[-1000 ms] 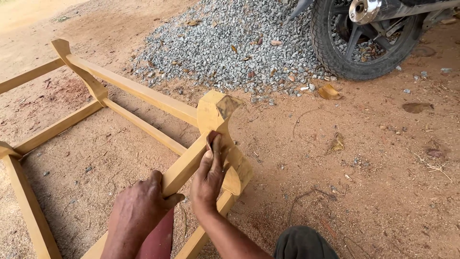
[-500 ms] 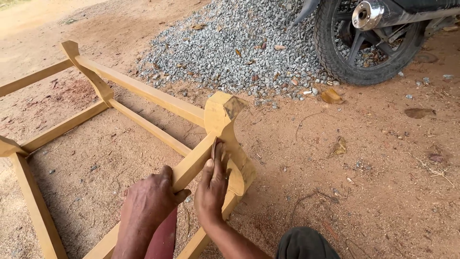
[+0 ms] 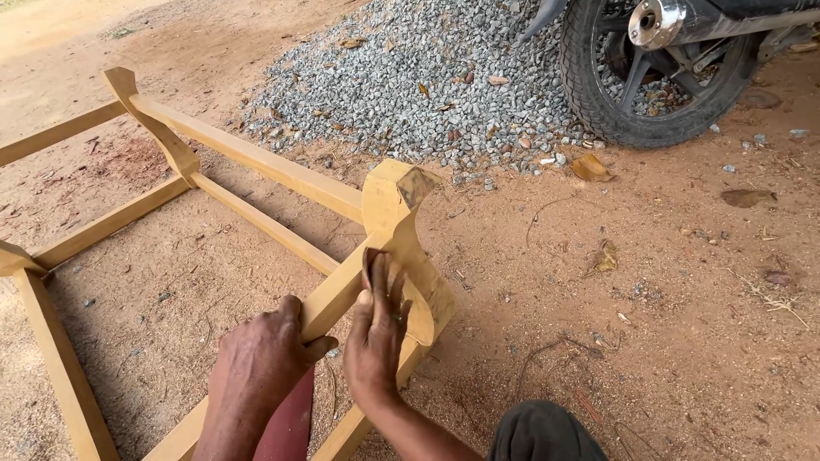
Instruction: Sanding the curved leg of a wooden table frame using a piece of sandpaper.
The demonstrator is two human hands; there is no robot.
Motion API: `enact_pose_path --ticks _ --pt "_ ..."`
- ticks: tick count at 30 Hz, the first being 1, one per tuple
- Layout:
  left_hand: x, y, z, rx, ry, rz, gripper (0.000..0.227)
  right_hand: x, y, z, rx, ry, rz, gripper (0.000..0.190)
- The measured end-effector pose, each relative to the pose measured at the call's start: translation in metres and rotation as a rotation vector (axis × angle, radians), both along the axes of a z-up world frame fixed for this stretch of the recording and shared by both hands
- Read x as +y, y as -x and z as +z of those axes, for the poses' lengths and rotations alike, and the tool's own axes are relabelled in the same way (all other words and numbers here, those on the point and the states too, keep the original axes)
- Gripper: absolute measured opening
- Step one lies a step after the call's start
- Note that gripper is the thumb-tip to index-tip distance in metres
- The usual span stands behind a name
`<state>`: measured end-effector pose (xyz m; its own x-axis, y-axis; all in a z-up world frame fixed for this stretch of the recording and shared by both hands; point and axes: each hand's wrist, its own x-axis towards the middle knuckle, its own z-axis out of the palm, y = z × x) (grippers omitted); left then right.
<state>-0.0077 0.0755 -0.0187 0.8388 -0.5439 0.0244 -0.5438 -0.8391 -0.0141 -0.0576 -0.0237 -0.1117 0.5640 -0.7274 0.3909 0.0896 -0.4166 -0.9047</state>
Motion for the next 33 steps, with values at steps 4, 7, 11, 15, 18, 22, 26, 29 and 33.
enact_pose_path --ticks 4,7,11,15,18,22,26,29,33 --pt "-0.002 -0.003 -0.002 -0.026 0.010 -0.047 0.059 -0.022 -0.006 0.002 -0.038 -0.263 0.082 0.066" --pt "-0.002 0.003 0.008 -0.049 0.038 -0.047 0.055 0.000 0.010 0.010 -0.074 -0.006 -0.066 0.063" --pt "-0.004 0.002 0.004 0.002 -0.018 -0.002 0.058 -0.027 0.014 0.018 0.184 -0.235 0.083 0.058" --pt "-0.005 -0.001 0.006 0.028 0.006 -0.018 0.057 -0.041 0.004 -0.016 -0.133 0.073 -0.012 0.055" --pt "0.001 -0.004 -0.006 0.009 0.014 -0.012 0.058 -0.029 0.015 -0.020 -0.158 0.410 0.016 0.055" --pt "-0.002 -0.004 -0.003 -0.029 -0.007 -0.018 0.058 -0.102 -0.015 -0.048 -0.037 0.636 -0.181 0.049" --pt "-0.006 -0.003 -0.003 0.002 -0.026 -0.017 0.052 -0.100 -0.014 -0.052 -0.023 0.587 -0.178 0.054" --pt "-0.008 0.000 -0.003 -0.016 0.000 0.004 0.047 -0.107 -0.004 -0.046 -0.085 0.673 -0.095 0.056" --pt "-0.006 -0.006 -0.008 -0.059 -0.032 -0.007 0.037 -0.114 -0.006 -0.055 -0.039 0.766 -0.058 0.058"
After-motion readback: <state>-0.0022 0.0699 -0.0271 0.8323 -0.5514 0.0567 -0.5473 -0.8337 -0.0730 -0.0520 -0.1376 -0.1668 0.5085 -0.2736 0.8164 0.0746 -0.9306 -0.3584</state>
